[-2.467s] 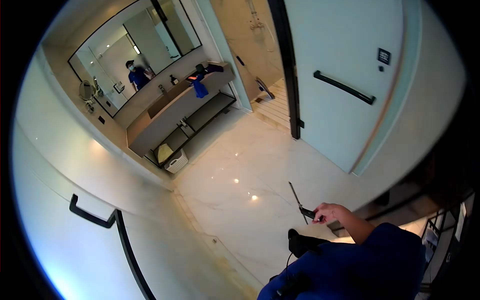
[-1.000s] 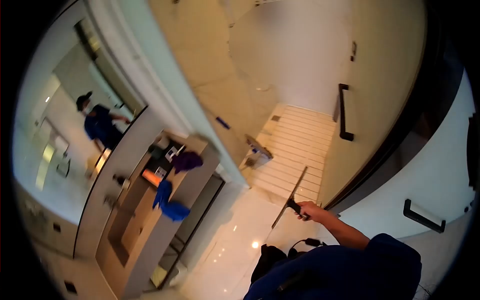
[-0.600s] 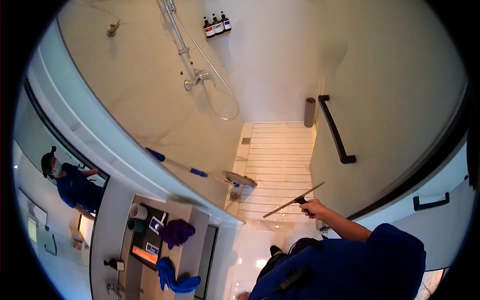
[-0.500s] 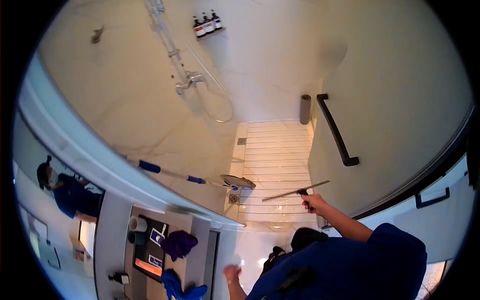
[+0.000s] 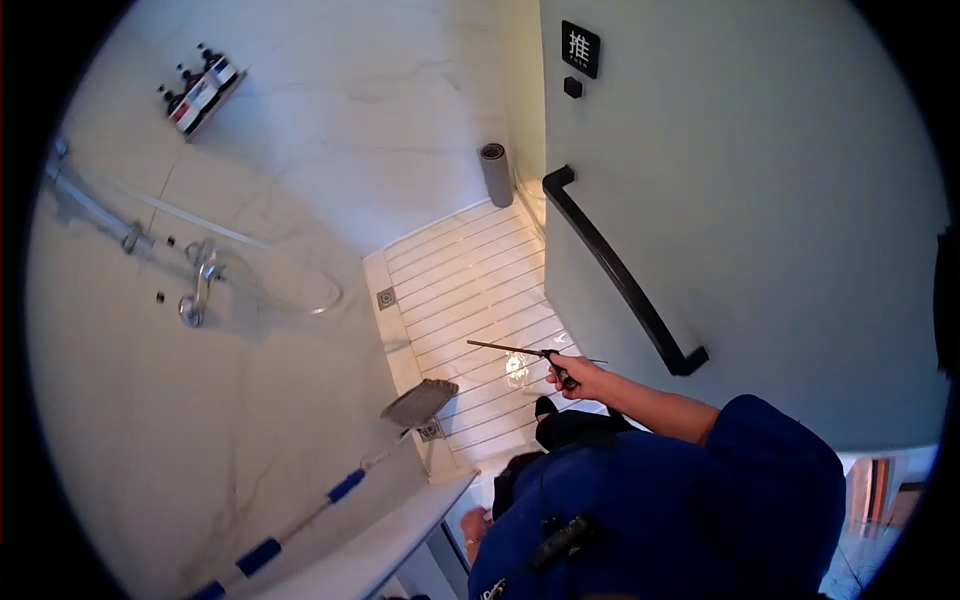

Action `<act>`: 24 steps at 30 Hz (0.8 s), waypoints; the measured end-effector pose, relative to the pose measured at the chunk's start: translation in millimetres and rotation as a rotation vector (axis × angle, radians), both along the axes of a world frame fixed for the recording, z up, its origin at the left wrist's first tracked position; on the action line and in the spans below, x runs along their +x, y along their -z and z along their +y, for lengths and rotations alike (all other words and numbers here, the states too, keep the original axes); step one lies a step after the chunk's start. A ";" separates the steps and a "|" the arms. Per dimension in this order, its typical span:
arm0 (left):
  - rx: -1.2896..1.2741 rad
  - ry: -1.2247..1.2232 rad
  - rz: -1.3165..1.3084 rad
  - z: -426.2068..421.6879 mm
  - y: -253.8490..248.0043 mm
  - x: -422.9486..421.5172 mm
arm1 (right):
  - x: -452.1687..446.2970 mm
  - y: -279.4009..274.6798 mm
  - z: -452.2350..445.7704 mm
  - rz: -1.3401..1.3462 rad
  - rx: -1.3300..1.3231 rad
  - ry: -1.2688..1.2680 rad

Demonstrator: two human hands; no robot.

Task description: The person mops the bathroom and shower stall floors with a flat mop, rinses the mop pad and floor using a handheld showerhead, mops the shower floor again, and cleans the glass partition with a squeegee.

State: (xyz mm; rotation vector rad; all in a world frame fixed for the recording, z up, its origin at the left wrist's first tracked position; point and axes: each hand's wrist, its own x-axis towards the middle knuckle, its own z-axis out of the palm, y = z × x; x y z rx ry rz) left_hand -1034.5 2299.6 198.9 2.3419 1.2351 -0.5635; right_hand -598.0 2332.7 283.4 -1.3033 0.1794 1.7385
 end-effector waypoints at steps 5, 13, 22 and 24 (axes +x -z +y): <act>-0.265 -0.531 -0.030 49.7 22.5 2.3 | 31.2 -15.7 64.9 0.000 0.043 0.047; 0.022 0.118 0.082 233.4 44.2 47.2 | 71.8 13.3 129.7 0.165 0.012 0.235; -0.517 -0.141 -0.884 545.3 -116.2 436.1 | 91.8 64.6 274.0 -0.012 -0.225 0.479; -0.834 0.184 -1.104 566.9 -162.3 519.3 | 90.9 41.6 318.9 -0.035 -0.259 0.498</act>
